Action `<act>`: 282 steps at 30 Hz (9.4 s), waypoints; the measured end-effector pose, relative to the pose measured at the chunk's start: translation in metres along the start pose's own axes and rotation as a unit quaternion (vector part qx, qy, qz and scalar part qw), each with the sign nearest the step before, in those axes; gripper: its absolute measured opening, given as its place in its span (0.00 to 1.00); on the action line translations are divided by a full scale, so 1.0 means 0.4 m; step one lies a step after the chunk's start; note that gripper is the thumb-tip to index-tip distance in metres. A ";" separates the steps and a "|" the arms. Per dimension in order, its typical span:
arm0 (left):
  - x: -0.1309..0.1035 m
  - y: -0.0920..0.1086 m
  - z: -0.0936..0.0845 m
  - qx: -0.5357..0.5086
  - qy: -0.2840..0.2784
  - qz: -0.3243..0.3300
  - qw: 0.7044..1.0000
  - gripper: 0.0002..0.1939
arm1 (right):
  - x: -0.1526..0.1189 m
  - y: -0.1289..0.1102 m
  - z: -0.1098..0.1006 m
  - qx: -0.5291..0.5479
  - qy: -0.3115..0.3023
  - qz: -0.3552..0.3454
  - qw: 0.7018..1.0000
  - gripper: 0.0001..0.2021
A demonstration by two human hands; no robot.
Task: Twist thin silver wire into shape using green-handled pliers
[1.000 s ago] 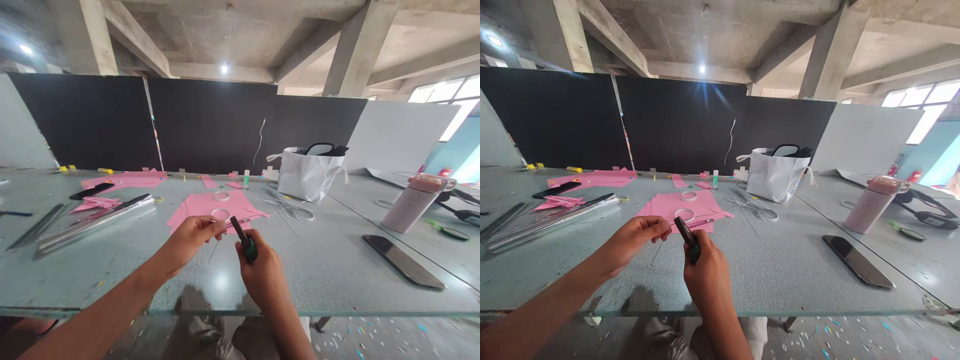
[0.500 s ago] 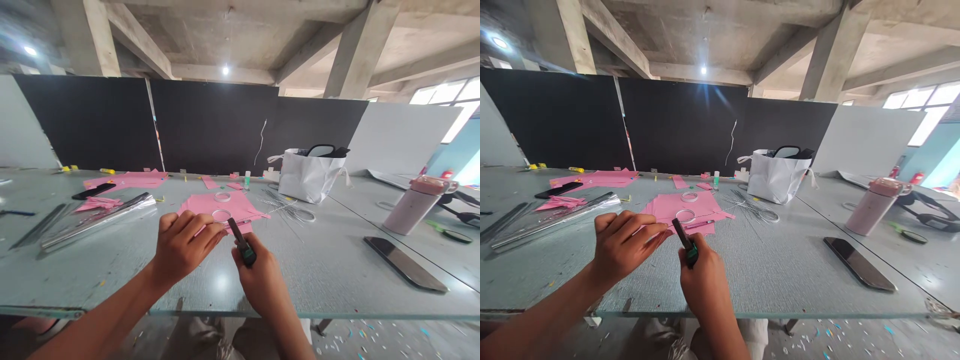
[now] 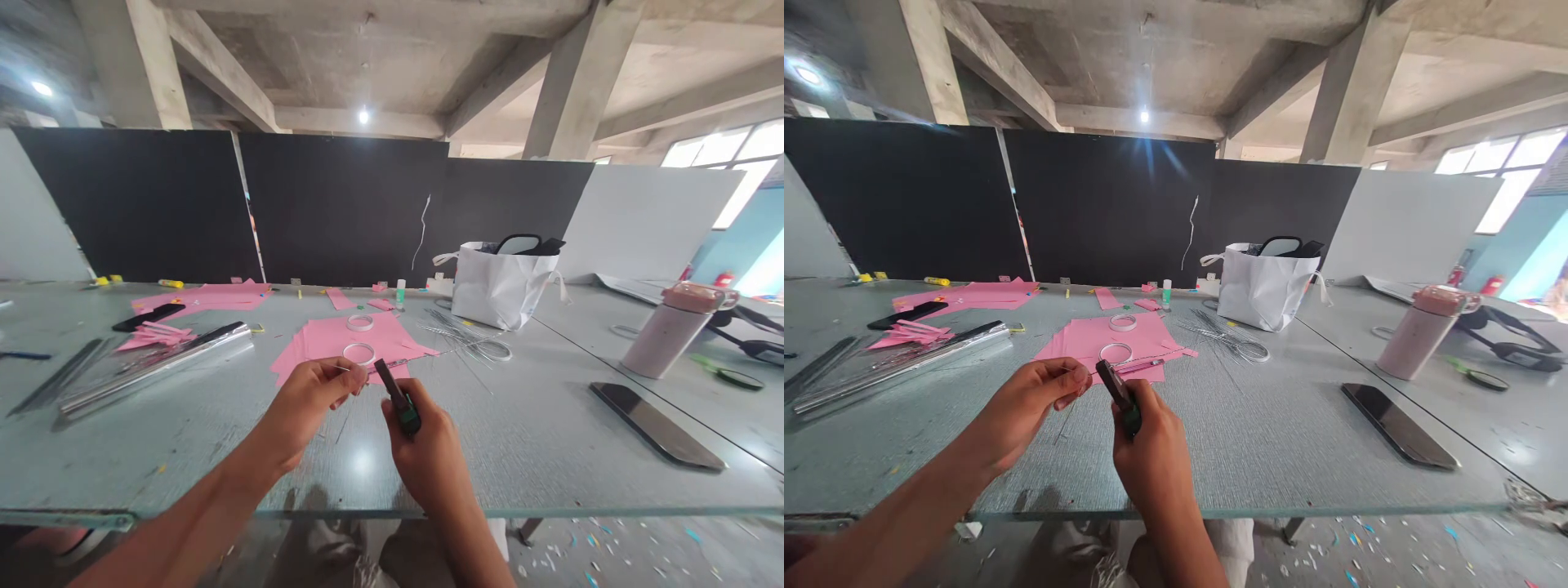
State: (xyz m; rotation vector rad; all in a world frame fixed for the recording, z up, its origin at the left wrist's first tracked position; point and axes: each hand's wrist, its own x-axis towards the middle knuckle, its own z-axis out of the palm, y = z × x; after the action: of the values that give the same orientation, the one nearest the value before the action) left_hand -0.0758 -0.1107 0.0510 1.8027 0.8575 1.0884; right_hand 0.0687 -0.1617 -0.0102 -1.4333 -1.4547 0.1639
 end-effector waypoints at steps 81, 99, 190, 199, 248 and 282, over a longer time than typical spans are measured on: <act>-0.083 -0.034 -0.048 0.416 0.109 0.353 0.831 0.07 | -0.015 -0.008 -0.025 0.025 -0.035 0.053 0.998 0.07; -0.063 -0.022 -0.032 0.524 0.250 0.467 0.667 0.03 | -0.018 -0.021 -0.035 0.020 -0.073 0.035 0.997 0.08; -0.052 -0.049 -0.065 0.531 0.244 0.478 0.656 0.05 | -0.014 -0.052 -0.003 0.003 -0.080 0.083 0.993 0.07; -0.050 -0.026 -0.018 0.350 0.247 0.329 0.842 0.07 | -0.017 -0.045 -0.012 0.011 -0.037 0.048 0.998 0.09; -0.033 0.006 -0.048 -0.029 -0.070 -0.070 0.995 0.11 | -0.011 -0.019 -0.036 -0.035 -0.023 0.008 0.999 0.09; -0.055 -0.010 -0.012 -0.029 0.101 0.020 0.994 0.13 | -0.013 -0.033 -0.040 0.013 -0.006 0.037 0.999 0.08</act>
State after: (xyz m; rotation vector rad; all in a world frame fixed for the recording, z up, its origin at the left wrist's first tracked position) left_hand -0.0893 -0.1266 0.0413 1.6884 0.9024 1.3251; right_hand 0.0700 -0.1780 0.0035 -1.4668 -1.4050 0.2374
